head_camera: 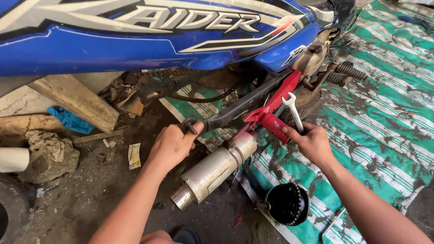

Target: Adjusting and tightening a motorcycle chain using a wrench and pliers.

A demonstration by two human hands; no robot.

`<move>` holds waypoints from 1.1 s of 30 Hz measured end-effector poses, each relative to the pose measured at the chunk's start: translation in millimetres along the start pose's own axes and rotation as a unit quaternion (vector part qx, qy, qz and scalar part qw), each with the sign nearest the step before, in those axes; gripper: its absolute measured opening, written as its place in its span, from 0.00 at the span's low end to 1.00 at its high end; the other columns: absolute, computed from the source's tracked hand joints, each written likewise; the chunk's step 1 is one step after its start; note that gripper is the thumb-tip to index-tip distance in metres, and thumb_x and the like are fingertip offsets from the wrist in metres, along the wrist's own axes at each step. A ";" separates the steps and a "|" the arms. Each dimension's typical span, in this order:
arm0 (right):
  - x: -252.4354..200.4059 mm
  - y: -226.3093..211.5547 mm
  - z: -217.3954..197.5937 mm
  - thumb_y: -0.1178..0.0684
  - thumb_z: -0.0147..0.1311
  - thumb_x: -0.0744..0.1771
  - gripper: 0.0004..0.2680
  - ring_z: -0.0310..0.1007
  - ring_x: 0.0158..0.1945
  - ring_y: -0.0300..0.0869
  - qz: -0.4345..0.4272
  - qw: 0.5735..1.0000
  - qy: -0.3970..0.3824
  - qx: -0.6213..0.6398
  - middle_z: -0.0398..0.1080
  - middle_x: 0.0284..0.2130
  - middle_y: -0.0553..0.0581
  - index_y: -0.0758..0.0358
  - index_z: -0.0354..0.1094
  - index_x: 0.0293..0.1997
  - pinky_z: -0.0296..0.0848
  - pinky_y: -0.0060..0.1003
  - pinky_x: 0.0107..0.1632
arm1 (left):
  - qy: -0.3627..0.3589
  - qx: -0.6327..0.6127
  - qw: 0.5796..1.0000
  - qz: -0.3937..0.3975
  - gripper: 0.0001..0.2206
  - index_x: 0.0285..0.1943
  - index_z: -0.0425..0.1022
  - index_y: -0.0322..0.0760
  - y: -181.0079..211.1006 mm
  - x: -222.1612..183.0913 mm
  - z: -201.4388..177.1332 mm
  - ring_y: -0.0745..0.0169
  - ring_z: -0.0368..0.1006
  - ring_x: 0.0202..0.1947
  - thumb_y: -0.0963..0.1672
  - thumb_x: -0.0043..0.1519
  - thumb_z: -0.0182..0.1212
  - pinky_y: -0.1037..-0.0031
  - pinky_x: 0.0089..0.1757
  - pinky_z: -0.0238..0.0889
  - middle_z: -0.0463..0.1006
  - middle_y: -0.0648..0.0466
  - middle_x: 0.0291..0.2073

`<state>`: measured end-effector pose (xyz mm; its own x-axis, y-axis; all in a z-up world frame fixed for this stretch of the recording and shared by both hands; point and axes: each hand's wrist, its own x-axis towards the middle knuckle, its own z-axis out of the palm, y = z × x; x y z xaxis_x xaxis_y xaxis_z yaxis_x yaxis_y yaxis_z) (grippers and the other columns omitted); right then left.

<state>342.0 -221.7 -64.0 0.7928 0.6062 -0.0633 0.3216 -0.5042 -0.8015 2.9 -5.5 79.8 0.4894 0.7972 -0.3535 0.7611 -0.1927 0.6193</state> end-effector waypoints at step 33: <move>-7.4 -1.2 -6.6 0.36 0.72 0.68 0.12 0.77 0.32 0.55 -0.026 0.999 0.002 -0.048 0.77 0.23 0.68 0.49 0.87 0.47 0.73 0.48 0.41 | -0.178 -0.122 0.976 -0.016 0.62 0.82 0.61 0.18 -69.2 47.3 54.3 0.29 0.55 0.82 0.75 0.65 0.26 0.43 0.74 0.50 0.60 0.26 0.80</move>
<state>339.1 -229.6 -58.7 0.7753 0.6312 -0.0212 0.4099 -0.5284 -0.7435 -3.6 14.4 -17.9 0.6169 0.5430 -0.5697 0.6758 0.0055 0.7371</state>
